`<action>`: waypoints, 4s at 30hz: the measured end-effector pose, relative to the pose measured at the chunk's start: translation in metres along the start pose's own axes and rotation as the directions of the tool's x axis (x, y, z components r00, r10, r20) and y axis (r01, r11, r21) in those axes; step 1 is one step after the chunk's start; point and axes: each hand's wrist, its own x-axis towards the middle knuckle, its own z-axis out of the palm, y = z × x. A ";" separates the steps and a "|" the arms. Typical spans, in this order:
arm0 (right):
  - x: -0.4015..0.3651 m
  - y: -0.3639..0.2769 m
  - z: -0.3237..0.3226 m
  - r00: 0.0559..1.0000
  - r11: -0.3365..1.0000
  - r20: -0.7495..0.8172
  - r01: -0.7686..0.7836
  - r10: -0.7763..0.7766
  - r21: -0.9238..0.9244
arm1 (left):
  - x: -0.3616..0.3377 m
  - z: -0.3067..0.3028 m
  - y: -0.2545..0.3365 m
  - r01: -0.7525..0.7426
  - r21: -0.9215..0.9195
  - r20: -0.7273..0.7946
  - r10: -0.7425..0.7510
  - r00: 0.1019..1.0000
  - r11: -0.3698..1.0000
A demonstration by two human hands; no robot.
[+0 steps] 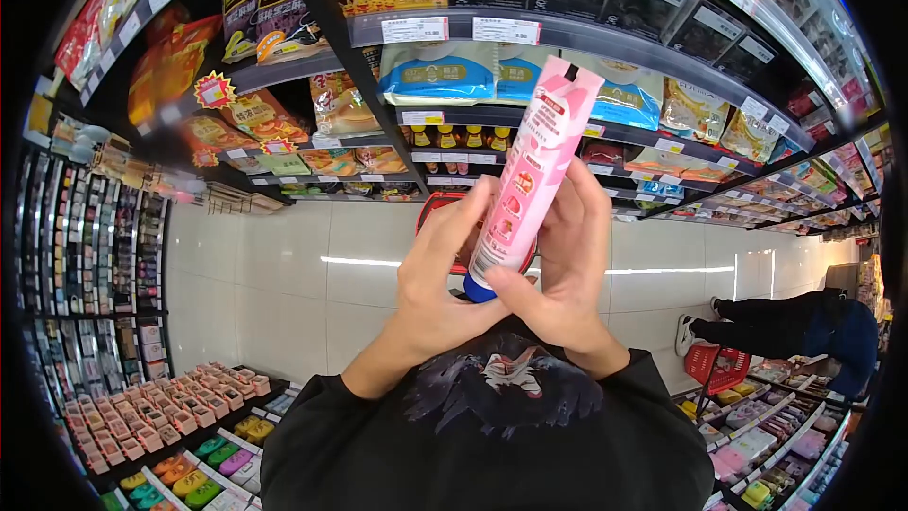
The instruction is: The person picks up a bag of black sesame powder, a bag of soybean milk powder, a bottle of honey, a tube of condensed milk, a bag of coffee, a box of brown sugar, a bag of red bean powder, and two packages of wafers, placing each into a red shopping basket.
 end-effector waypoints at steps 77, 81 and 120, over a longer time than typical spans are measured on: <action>-0.331 0.323 -0.182 -0.070 -0.182 -0.350 -0.937 0.934 -0.299 | -0.329 -0.052 -0.331 0.965 -0.037 -0.075 -0.963 0.258 0.261; -0.330 0.312 -0.156 -0.082 -0.191 -0.382 -0.947 0.921 -0.257 | -0.368 -0.111 -0.306 0.982 -0.156 -0.163 -0.983 0.084 0.110; -0.178 0.459 0.131 0.383 0.309 0.038 -0.679 0.923 -0.666 | -0.281 -0.452 -0.373 0.983 0.102 -0.458 -0.869 0.185 0.155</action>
